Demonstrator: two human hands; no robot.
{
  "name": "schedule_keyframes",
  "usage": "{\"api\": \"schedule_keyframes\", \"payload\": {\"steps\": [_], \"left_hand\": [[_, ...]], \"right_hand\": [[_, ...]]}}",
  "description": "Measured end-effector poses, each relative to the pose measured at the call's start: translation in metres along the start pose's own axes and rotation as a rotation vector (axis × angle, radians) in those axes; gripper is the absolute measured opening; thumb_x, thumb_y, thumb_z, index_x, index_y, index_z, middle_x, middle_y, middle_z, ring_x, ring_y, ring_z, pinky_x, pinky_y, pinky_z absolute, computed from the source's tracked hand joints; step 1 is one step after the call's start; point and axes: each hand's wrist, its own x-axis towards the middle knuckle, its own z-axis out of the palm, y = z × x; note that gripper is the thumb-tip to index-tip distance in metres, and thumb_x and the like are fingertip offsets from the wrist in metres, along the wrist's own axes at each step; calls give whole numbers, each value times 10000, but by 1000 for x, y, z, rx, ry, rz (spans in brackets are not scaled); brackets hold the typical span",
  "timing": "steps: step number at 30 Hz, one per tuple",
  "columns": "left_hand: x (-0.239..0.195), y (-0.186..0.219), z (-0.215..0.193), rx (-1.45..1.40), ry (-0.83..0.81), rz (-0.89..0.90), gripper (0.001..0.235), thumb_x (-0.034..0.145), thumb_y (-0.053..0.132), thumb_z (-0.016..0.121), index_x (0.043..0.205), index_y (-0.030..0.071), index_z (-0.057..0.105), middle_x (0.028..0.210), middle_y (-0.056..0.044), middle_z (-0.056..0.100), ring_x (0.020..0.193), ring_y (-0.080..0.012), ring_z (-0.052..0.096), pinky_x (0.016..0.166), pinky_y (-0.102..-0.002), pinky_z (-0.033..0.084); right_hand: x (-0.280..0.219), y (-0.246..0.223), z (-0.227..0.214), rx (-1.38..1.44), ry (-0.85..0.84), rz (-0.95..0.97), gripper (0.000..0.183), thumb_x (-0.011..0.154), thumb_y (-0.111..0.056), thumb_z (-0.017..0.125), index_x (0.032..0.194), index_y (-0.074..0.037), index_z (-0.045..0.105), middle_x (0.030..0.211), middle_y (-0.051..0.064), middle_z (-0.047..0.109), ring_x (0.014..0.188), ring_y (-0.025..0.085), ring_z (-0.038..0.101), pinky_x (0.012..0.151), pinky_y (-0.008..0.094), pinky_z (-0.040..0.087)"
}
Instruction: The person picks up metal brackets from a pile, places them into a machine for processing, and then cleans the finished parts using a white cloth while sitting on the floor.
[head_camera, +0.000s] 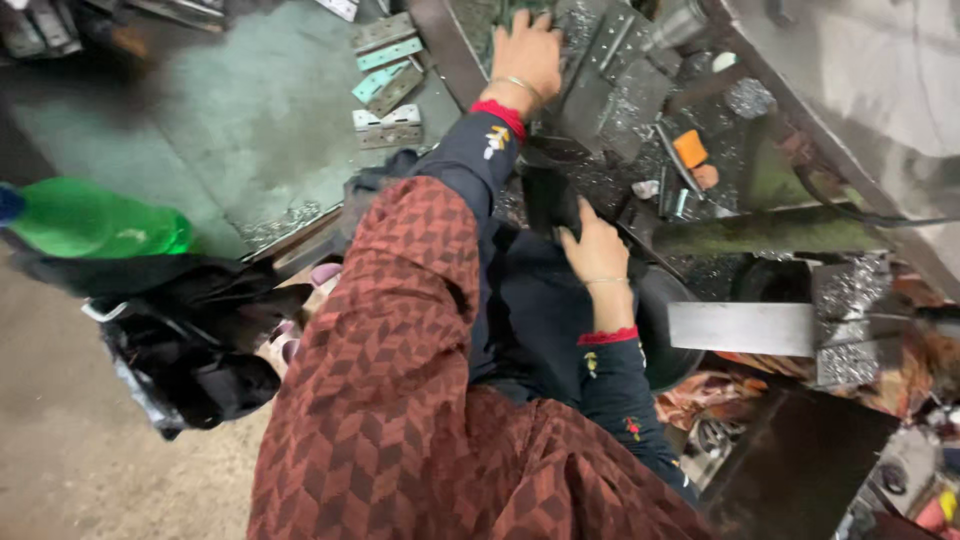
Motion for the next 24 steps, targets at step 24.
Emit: {"api": "schedule_keyframes", "payload": {"steps": [24], "left_hand": [[-267,-251,-43,516,-6,-237,363,887,390,713,1179,175,741,1300,-43,671,1219,-304,603,1020,-529,452]], "right_hand": [[5,8,19,81,36,43,674,865,-326,708,1484,-196,474,1123,202,688,975,421,701,831,516,576]]}}
